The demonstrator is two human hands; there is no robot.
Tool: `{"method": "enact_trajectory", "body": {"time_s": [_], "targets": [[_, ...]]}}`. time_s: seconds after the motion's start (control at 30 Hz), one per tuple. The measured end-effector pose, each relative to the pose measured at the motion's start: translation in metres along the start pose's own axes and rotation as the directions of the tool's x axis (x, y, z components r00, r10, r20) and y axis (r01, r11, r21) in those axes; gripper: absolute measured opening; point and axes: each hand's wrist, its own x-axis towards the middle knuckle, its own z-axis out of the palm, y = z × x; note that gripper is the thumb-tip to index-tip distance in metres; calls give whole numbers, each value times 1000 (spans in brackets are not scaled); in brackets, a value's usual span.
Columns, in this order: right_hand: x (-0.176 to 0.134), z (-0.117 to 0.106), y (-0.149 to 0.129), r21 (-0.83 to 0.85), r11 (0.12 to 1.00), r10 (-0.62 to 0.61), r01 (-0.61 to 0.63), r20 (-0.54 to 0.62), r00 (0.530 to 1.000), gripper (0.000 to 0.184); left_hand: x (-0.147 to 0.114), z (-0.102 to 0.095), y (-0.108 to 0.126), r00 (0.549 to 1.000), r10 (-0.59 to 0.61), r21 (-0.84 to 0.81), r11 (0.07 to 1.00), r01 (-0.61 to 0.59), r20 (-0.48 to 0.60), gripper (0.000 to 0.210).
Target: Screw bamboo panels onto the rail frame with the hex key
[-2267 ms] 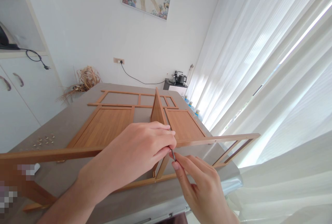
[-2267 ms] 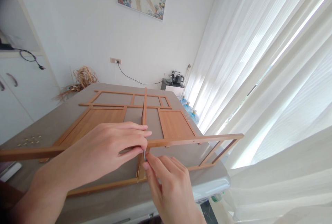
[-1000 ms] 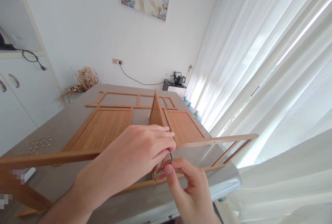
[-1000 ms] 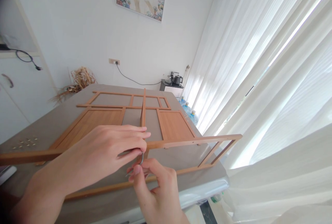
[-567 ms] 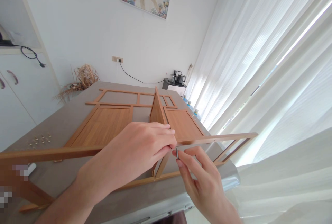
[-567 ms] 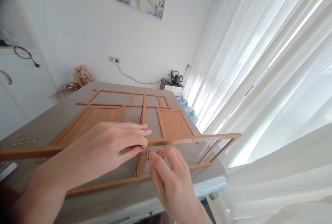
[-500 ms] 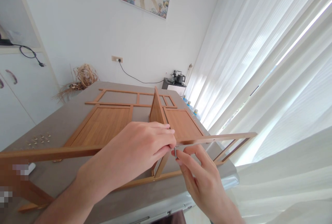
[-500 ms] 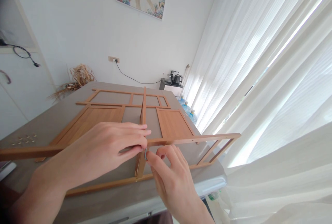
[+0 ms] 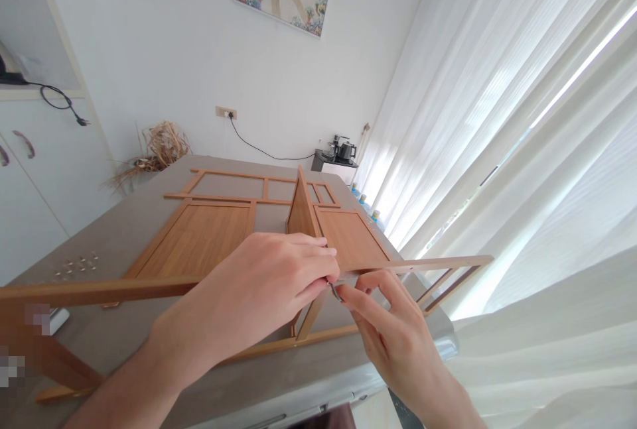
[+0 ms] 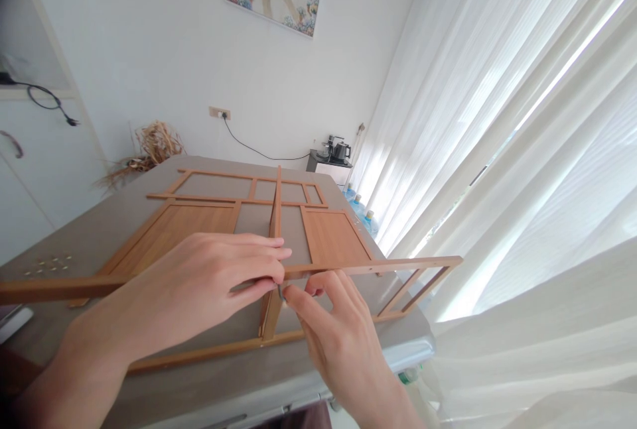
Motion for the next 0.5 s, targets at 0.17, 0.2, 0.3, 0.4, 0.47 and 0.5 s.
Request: {"method": "enact_trajectory", "body": {"time_s": [0.17,0.2,0.3,0.4,0.47,0.5], "targets": [[5,-10,2,-88,994,-54,59,56,997,41,0,0,0,999,25,7,1000,-25,-28,18],[6,-12,1,-108,992,-59,66,67,996,43,0,1,-1,999,30,6,1000,-30,-35,18],[10,-19,-2,-161,981,-94,105,72,993,46,-1,2,-1,998,41,9,999,-41,-56,17],[12,-22,-4,-187,972,-134,143,60,989,49,-1,3,-2,998,38,10,999,-38,-54,15],[13,-23,-4,-186,971,-142,152,67,988,49,-1,2,-2,999,34,6,999,-33,-42,15],[14,-23,-4,-184,971,-143,153,70,987,49,-1,2,-2,999,30,3,1000,-30,-35,14]]}}
